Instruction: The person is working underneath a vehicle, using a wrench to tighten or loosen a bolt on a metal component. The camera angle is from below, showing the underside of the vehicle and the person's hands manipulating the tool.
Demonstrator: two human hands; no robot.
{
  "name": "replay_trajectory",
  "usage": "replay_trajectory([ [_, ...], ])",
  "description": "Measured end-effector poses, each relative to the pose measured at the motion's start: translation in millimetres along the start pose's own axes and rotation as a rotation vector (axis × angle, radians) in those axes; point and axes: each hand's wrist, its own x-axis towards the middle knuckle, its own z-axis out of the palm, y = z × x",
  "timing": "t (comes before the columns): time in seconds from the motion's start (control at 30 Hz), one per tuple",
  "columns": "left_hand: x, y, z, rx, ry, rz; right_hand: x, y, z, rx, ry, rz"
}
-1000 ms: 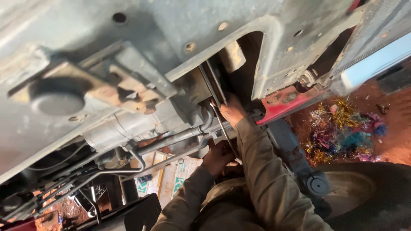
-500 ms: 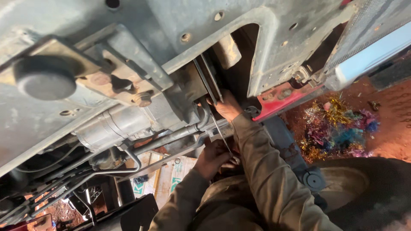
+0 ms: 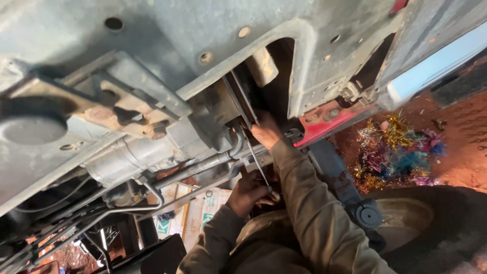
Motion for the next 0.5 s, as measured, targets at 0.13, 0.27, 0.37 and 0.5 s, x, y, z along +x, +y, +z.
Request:
replay_trajectory([
  [0.13, -11, 11, 1, -0.126, -0.017, 0.008, 4, -1, -4, -0.218, -0.017, -0.026],
  [0.27, -4, 5, -3, -0.015, -0.017, 0.007, 6, 4, -5, -0.176, -0.023, -0.03],
  [0.37, 17, -8, -5, 0.405, 0.155, 0.06, 6, 8, 0, -0.057, 0.038, -0.014],
  [0.5, 40, -23, -5, 0.81, 0.299, 0.084, 5, 10, 6, -0.12, 0.136, 0.097],
])
